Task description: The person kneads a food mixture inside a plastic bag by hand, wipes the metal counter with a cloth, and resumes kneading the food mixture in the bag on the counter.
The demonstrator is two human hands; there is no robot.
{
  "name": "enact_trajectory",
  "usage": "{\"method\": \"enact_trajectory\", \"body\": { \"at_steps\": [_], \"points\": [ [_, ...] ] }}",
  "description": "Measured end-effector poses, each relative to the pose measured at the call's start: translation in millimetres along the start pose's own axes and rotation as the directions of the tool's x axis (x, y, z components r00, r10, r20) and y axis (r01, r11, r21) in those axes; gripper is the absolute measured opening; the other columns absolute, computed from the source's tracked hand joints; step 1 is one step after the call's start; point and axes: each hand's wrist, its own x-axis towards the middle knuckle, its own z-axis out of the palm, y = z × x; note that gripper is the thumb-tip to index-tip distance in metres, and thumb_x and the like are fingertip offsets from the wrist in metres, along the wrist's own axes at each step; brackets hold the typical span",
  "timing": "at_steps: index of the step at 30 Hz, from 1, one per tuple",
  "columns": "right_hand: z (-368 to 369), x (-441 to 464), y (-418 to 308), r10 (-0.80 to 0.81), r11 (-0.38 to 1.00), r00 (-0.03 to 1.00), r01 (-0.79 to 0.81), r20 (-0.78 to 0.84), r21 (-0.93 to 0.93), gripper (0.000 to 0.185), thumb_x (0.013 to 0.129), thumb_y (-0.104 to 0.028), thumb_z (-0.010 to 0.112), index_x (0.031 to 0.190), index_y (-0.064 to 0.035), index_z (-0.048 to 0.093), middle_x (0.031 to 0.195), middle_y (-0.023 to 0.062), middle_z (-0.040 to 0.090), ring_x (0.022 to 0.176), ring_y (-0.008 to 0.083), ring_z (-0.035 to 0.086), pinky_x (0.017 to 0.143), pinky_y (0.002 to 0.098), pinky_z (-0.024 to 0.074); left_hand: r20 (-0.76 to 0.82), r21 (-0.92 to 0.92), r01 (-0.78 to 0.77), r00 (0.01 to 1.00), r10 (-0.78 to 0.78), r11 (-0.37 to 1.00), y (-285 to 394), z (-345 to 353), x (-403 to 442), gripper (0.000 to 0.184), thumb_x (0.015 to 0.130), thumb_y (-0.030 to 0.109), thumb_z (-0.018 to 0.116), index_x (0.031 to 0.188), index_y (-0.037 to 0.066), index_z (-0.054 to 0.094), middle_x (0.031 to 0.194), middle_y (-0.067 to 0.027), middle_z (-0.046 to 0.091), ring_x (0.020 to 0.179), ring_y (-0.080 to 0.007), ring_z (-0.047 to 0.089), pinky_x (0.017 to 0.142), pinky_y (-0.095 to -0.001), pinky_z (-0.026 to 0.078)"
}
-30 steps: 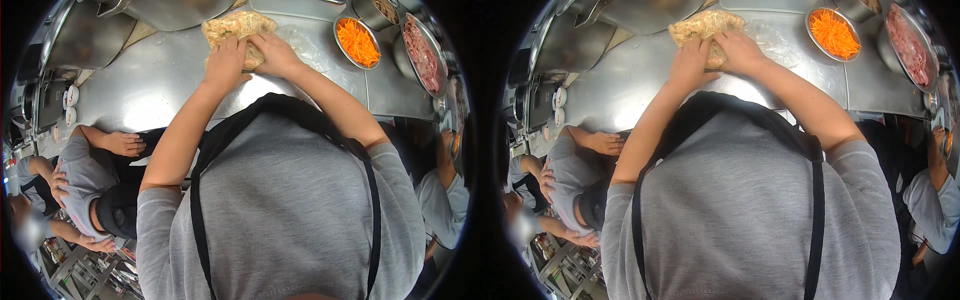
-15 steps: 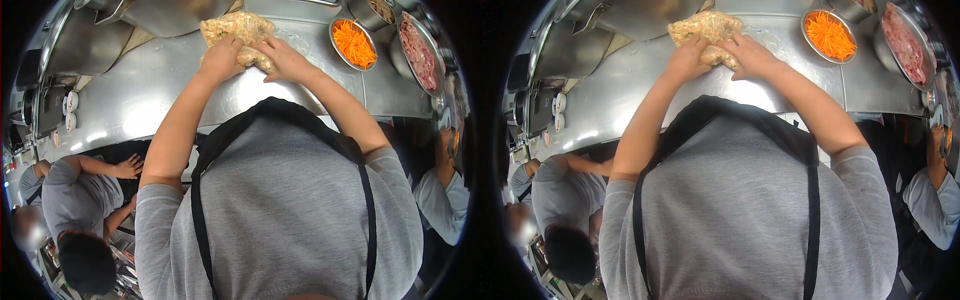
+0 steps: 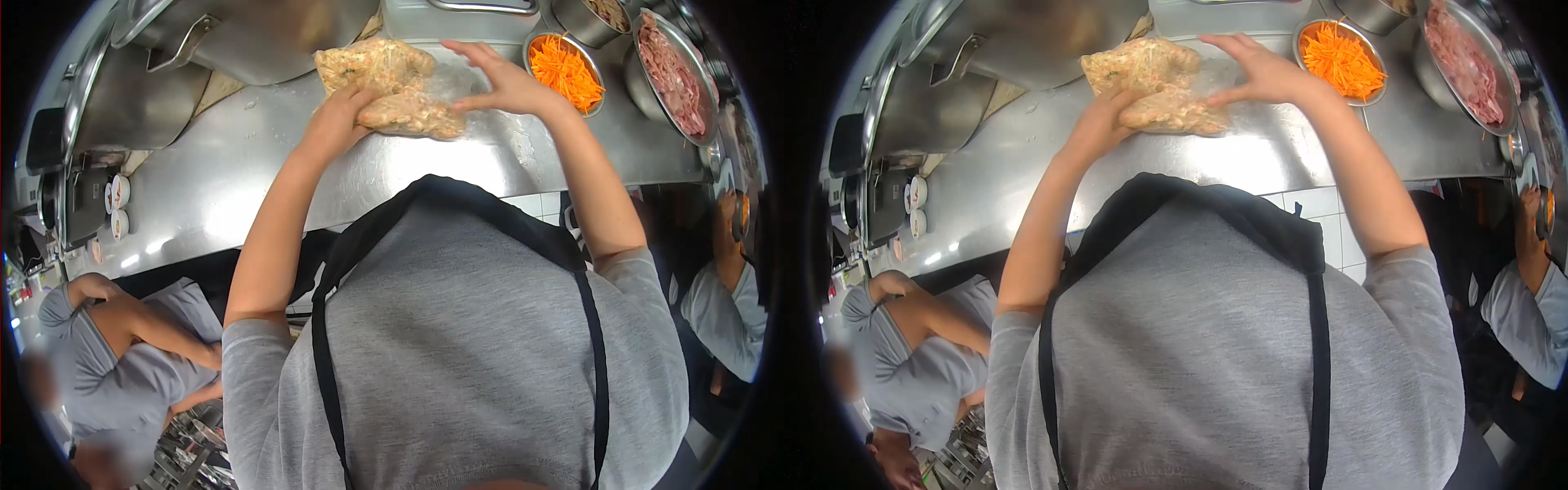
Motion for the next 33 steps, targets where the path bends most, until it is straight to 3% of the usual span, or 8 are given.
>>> {"method": "enact_trajectory", "body": {
  "at_steps": [6,9,14,18,23,27,29,33],
  "points": [
    [6,-29,14,0.281,0.959,0.952,-0.282,0.121,-0.01,0.069,0.074,-0.04,0.071,0.131,-0.0126,0.044,0.107,0.0144,0.056,0.097,0.0236,0.056,0.085,0.0359,0.0458,-0.081,0.242,-0.067,0.993,0.089,0.968,55,-6,1,0.07,0.066,0.027,0.075,0.128,0.013,0.046,0.12,-0.0119,0.051,0.115,-0.029,0.046,0.096,-0.0446,0.035],
    [36,-18,25,0.396,0.918,0.914,-0.395,-0.089,0.028,0.05,0.08,-0.035,0.068,0.119,-0.0071,0.052,0.09,0.0089,0.06,0.077,0.0153,0.058,0.067,0.0288,0.0475,-0.026,0.133,-0.11,0.993,0.114,0.985,70,8,21,0.078,0.066,0.033,0.076,0.133,0.012,0.04,0.123,-0.0136,0.049,0.118,-0.0292,0.043,0.099,-0.0441,0.032],
    [23,15,-3,0.384,0.78,0.922,-0.295,-0.049,0.552,0.016,0.088,-0.021,0.058,0.083,-0.0063,0.056,0.065,-0.0056,0.051,0.057,0.0026,0.048,0.052,0.02,0.0382,0.007,-0.075,0.031,1.0,-0.03,0.997,79,20,34,0.089,0.063,0.026,0.078,0.136,0.012,0.03,0.111,-0.0123,0.055,0.109,-0.0284,0.051,0.094,-0.0452,0.036],
    [-19,30,-31,0.281,0.659,0.947,-0.073,-0.155,0.748,0.016,0.088,-0.023,0.059,0.087,-0.0067,0.058,0.068,-0.0064,0.053,0.058,0.0018,0.049,0.057,0.0173,0.0423,0.079,-0.251,0.24,0.971,-0.227,0.938,75,3,29,0.091,0.063,0.024,0.079,0.137,0.011,0.027,0.103,-0.0128,0.056,0.103,-0.0278,0.053,0.087,-0.0436,0.04],
    [-21,33,-40,0.156,0.682,0.986,-0.059,-0.066,0.729,0.019,0.088,-0.023,0.059,0.099,-0.008,0.06,0.075,-0.0043,0.057,0.069,0.0048,0.055,0.071,0.0194,0.0457,-0.389,-0.138,-0.045,0.921,-0.013,0.989,68,12,27,0.068,0.066,0.024,0.077,0.123,0.008,0.045,0.097,-0.0076,0.057,0.093,-0.0263,0.055,0.079,-0.0362,0.043],
    [-14,31,-43,-0.076,0.776,0.997,0.043,0.026,0.629,0.028,0.089,-0.027,0.058,0.11,-0.0091,0.059,0.086,-0.0017,0.06,0.087,0.0084,0.057,0.083,0.0251,0.0447,-0.447,-0.26,-0.179,0.893,0.046,0.949,70,15,46,0.041,0.071,0.023,0.073,0.105,0.005,0.057,0.086,-0.0059,0.059,0.082,-0.0269,0.056,0.074,-0.035,0.044],
    [-19,28,-30,0.02,0.785,0.997,0.033,-0.079,0.618,0.029,0.089,-0.026,0.057,0.112,-0.0078,0.058,0.09,-0.0015,0.059,0.091,0.0089,0.056,0.085,0.026,0.0443,-0.248,-0.38,0.066,0.954,-0.17,0.922,70,0,48,0.026,0.077,0.021,0.069,0.092,0.001,0.061,0.076,-0.0041,0.059,0.071,-0.0208,0.056,0.067,-0.0301,0.045],
    [-9,-2,-8,0.198,0.851,0.98,-0.154,-0.035,0.501,0.046,0.081,-0.032,0.065,0.122,-0.0131,0.052,0.109,0.0025,0.054,0.102,0.0143,0.051,0.087,0.0288,0.0436,-0.327,-0.604,0.019,0.905,-0.27,0.797,57,-39,29,0.019,0.084,0.019,0.064,0.086,0.0,0.062,0.07,-0.0001,0.058,0.065,-0.012,0.053,0.061,-0.0243,0.042]
  ]
}}
